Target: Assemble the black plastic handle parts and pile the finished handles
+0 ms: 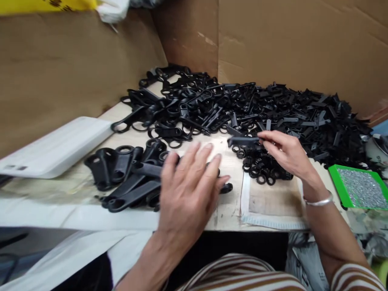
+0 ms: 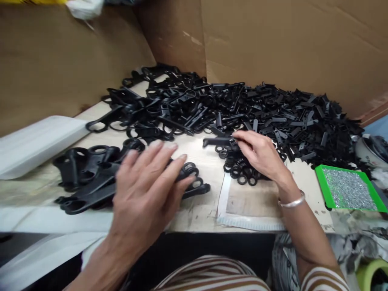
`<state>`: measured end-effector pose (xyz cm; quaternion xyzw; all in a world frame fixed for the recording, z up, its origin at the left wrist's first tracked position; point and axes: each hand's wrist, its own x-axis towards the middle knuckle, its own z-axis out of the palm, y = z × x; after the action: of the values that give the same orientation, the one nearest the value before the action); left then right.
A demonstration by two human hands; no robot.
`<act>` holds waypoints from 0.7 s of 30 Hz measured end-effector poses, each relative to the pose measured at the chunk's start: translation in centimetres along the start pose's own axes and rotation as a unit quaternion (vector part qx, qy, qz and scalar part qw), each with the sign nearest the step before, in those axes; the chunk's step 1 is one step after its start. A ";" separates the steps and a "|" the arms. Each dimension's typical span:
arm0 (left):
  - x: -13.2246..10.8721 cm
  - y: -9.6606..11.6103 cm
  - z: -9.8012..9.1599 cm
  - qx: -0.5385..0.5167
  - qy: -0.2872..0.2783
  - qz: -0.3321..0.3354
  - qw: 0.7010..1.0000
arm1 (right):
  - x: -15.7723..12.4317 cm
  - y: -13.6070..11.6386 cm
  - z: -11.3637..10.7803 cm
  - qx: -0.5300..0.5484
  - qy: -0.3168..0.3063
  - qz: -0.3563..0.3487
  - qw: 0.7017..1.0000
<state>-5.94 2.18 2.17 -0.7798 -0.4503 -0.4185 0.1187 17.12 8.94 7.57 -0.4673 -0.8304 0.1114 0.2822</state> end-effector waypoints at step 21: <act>-0.1 7.9 6.2 -0.697 -0.269 -0.483 0.456 | -12.2 8.9 -2.2 -0.143 -0.047 0.166 0.974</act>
<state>3.74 1.11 -0.21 -0.3333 -0.3222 -0.3525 -0.8129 29.67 3.34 0.88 -0.6287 -0.7606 0.0584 0.1506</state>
